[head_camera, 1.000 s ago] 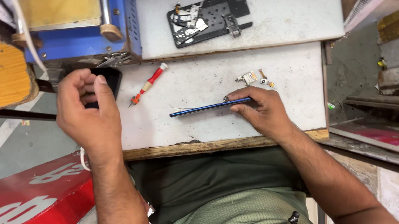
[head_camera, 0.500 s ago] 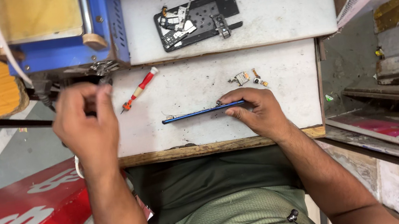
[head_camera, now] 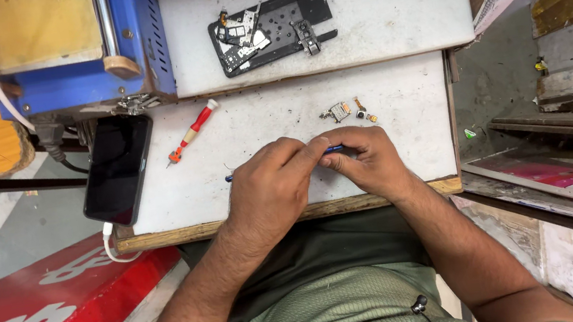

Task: The person disassembles a smartphone at a repair bench. They use a red-handled screwdriver to unscrew and pry open the phone, remove the back cover, detach the battery, and lift out small internal components, placing parts on the bench.

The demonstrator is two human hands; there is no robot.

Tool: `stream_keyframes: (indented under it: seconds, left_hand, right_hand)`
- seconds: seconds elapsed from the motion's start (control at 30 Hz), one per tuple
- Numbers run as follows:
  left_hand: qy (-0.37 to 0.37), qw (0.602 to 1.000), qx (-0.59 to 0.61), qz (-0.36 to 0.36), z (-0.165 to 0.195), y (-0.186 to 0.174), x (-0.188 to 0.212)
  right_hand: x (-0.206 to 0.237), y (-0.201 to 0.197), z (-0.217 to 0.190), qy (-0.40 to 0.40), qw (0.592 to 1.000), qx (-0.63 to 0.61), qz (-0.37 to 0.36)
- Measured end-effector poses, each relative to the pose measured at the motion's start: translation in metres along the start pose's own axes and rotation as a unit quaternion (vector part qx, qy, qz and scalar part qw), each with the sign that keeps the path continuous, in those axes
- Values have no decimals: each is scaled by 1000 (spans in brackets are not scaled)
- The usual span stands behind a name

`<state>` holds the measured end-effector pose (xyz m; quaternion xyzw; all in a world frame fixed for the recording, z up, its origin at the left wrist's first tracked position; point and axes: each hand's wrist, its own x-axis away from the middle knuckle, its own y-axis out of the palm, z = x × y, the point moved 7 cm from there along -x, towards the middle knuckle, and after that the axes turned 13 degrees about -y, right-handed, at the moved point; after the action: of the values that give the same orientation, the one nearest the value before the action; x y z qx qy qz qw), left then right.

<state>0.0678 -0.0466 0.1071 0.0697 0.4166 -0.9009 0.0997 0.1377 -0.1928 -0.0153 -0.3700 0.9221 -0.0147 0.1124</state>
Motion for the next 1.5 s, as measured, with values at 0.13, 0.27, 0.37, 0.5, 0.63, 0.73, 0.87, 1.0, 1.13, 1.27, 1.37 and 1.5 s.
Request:
stream_keyframes:
  seconds: [0.13,0.27,0.37,0.5,0.63,0.73,0.87,1.0,1.13,1.27,1.37,1.5]
  left_hand:
    - [-6,1000,-10,-3,-3,6,1]
    - [-10,1000,-23,-8,-6,11,2]
    - [-11,1000,-27,-11,-7,13,3]
    - [-13,999,-32,-18,-7,15,3]
    - [-10,999,-41,-19,-6,16,3]
    - [-6,999,-42,-6,-5,14,5]
    - [-2,1000,-30,5,-5,13,6]
    - [-3,999,-36,5,-5,15,5]
    - [-1,999,-41,4,-4,16,6]
    - [0,1000,-27,8,-6,15,6]
    - [4,1000,-27,12,-6,14,6]
    - [6,999,-40,13,-4,14,7]
  right_hand:
    - [-1,0,1,-14,1000,24,-13]
    - [0,-1,5,-7,999,39,-12]
    - [1,-1,4,-12,999,43,-11]
    - [1,-1,4,-20,999,42,-12]
    - [0,0,4,-21,999,38,-16]
    - [0,1,4,-30,999,34,-19]
    - [1,1,4,-28,999,35,-19]
    - [1,0,3,-34,998,46,-18]
    - [1,0,4,-28,999,41,-18]
    - [1,1,4,-30,998,44,-20]
    - [1,1,4,-21,999,33,-14]
    - [0,1,2,-26,999,37,-20]
